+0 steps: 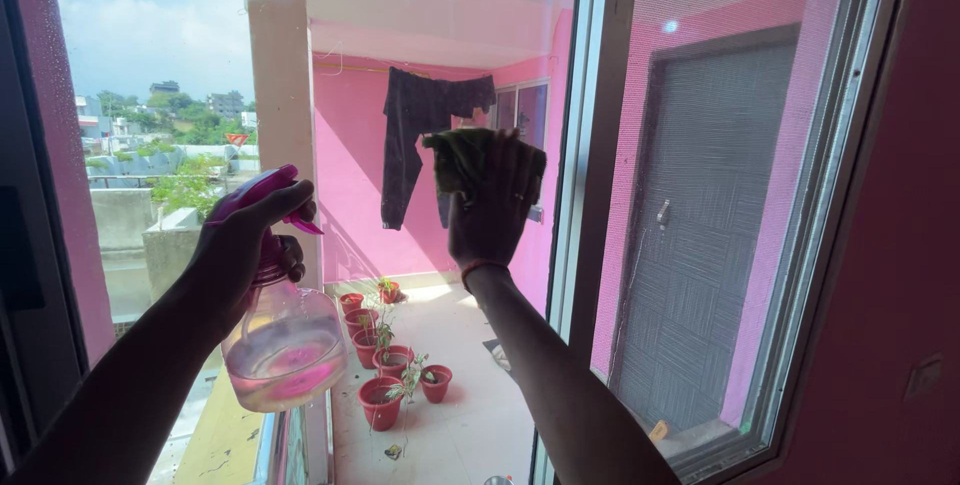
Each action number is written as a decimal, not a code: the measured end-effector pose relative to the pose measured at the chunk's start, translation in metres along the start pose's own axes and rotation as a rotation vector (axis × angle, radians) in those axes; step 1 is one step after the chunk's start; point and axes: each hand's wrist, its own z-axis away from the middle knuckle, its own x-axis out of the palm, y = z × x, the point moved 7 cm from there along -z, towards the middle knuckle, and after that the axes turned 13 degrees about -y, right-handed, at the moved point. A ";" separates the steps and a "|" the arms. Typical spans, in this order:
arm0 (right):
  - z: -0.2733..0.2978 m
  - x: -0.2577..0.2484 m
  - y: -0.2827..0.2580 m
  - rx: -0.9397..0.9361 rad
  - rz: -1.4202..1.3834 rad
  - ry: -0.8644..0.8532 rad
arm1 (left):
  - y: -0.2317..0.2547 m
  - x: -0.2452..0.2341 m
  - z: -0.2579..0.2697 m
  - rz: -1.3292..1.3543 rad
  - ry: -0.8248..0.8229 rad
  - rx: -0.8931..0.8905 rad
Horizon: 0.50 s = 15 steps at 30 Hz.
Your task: The person sprays liquid from a bottle onto a glass door and wipes the surface with a dark cloth.
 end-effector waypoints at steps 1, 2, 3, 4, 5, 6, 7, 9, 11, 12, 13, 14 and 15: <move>0.006 -0.001 0.008 0.071 -0.051 0.023 | -0.003 -0.001 0.002 0.014 -0.002 -0.007; 0.007 0.001 0.005 0.070 -0.058 0.024 | -0.003 -0.002 0.002 0.009 0.003 -0.005; 0.007 0.003 0.004 0.106 -0.071 0.023 | -0.005 -0.003 0.003 0.003 0.013 -0.019; 0.004 0.005 0.002 0.140 -0.083 0.024 | -0.005 -0.004 0.002 -0.001 0.022 -0.029; -0.001 0.006 -0.005 0.136 -0.088 0.028 | -0.004 -0.006 0.003 -0.003 0.025 -0.023; -0.005 0.009 -0.018 0.114 -0.017 0.029 | -0.004 -0.008 0.005 0.004 0.024 -0.024; -0.009 0.011 -0.031 0.092 0.053 0.031 | -0.004 -0.009 0.006 0.011 0.023 -0.024; -0.009 0.010 -0.064 -0.135 -0.177 0.057 | -0.003 -0.014 0.008 0.005 0.043 -0.031; -0.006 0.019 -0.097 -0.233 -0.192 -0.040 | -0.004 -0.016 0.008 0.006 0.061 -0.034; -0.002 0.018 -0.107 -0.237 -0.191 -0.038 | -0.004 -0.015 0.008 0.008 0.040 -0.029; 0.005 0.018 -0.123 -0.355 -0.164 -0.066 | -0.005 -0.014 0.007 0.011 0.018 -0.025; 0.008 0.018 -0.135 -0.472 -0.137 -0.095 | -0.006 -0.013 0.006 0.010 0.020 -0.021; 0.005 0.016 -0.133 -0.475 -0.138 -0.093 | -0.009 -0.012 0.005 0.010 0.034 -0.038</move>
